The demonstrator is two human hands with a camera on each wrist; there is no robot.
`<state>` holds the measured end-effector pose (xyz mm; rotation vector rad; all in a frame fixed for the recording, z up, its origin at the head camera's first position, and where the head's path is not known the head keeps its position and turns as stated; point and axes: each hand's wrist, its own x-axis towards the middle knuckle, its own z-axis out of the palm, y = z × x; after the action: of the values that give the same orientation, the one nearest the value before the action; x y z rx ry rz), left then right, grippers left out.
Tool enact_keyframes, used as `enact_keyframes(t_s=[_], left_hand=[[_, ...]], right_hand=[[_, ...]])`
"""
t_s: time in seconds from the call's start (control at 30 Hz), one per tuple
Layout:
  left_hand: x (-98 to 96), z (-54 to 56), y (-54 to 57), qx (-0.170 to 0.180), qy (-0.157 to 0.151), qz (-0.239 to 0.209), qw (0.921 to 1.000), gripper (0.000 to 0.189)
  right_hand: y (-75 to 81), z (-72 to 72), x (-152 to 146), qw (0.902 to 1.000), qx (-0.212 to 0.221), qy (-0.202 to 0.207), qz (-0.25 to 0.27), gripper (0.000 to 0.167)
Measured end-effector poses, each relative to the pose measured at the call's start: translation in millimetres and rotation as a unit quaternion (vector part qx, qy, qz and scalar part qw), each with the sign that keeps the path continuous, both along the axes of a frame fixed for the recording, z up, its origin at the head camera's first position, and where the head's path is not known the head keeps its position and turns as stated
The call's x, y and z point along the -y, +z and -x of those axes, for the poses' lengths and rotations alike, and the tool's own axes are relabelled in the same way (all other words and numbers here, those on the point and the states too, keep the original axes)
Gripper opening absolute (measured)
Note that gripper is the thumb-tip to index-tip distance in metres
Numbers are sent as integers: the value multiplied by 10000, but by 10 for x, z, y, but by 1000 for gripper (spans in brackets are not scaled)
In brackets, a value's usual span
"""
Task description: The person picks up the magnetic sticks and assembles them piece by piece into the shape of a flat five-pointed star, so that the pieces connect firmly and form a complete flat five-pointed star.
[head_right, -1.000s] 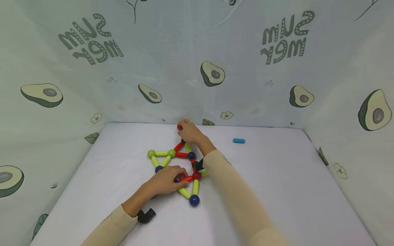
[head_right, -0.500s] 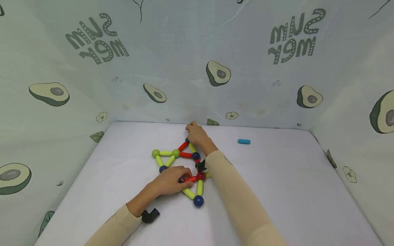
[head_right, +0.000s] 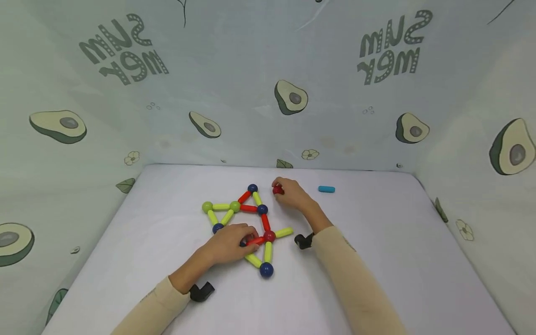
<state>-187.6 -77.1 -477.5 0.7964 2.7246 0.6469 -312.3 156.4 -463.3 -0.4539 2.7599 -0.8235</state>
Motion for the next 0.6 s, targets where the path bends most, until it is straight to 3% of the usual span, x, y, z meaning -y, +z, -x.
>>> enact_keyframes(t_s=[0.2, 0.37, 0.6], left_hand=[[-43, -5, 10, 335, 145, -519, 9980, 44], [-76, -21, 10, 376, 155, -642, 9971, 51], [-125, -26, 0, 425, 190, -684, 9966, 52]], right_hand=[[-43, -472, -437, 9998, -52, -72, 195, 37], [-82, -834, -674, 9987, -109, -256, 426, 37], [-129, -1129, -741, 9967, -284, -298, 695, 37]])
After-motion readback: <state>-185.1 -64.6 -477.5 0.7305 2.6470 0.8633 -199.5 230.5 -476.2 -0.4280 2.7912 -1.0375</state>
